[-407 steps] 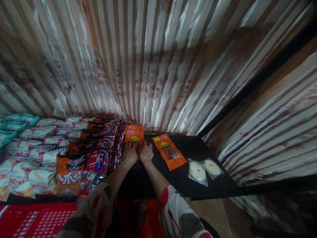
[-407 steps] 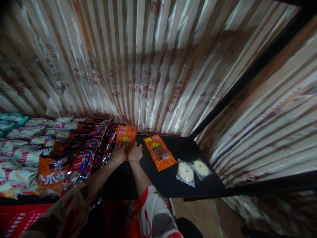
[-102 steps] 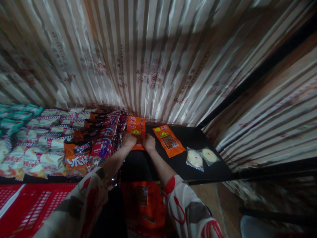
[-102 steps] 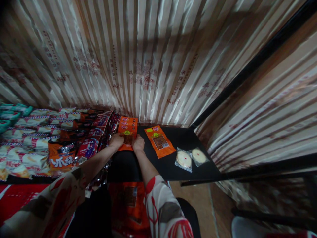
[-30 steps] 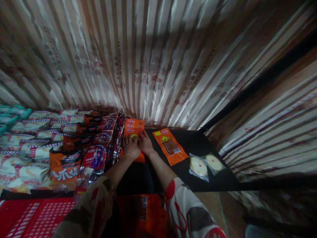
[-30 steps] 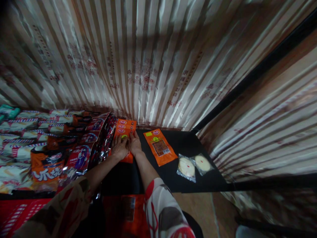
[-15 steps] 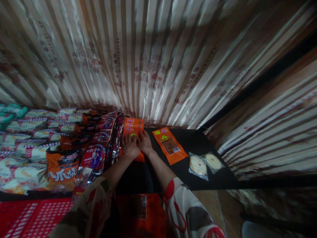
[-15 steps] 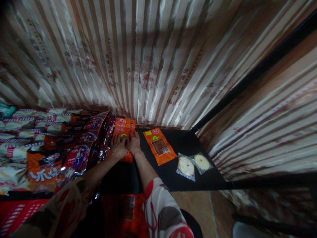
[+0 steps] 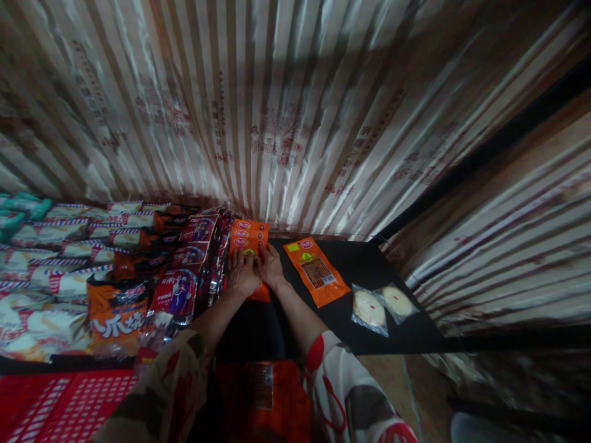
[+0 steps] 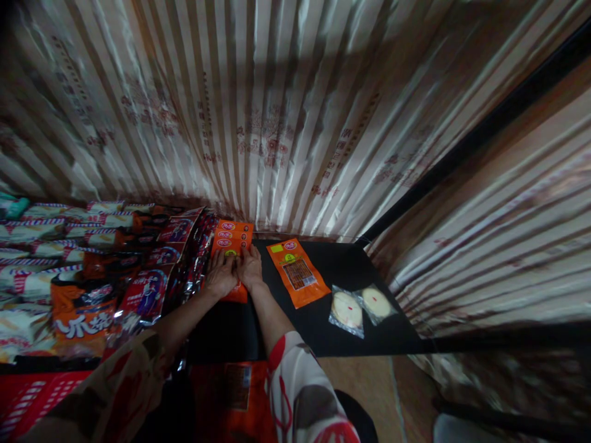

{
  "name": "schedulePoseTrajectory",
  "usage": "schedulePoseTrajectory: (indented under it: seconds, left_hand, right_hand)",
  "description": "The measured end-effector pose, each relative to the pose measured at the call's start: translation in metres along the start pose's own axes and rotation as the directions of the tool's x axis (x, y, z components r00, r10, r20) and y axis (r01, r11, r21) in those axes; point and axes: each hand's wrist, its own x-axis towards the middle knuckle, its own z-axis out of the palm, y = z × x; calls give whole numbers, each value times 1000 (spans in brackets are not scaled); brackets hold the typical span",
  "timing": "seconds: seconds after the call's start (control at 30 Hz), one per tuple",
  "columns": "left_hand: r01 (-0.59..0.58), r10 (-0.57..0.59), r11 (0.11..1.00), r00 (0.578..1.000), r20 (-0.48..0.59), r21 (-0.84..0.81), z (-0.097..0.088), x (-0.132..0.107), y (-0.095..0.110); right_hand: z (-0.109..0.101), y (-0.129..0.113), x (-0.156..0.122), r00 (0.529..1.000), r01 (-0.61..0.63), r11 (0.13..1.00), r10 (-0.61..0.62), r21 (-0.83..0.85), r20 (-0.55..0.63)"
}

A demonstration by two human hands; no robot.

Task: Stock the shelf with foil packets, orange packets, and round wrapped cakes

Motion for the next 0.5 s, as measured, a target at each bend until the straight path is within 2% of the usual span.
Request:
schedulePoseTrajectory:
  seconds: [0.23,0.5]
  left_hand:
    - [-5,4,1000,1000,8,26,-2,-2,1]
    - [-70,76,993,995,-58,96,-3,-8,5]
  right_hand:
    - [0,-3,-4,1000,-23,999,23,25,-14]
    - [-12,-11,-19,999,-43,997,44,58,-26]
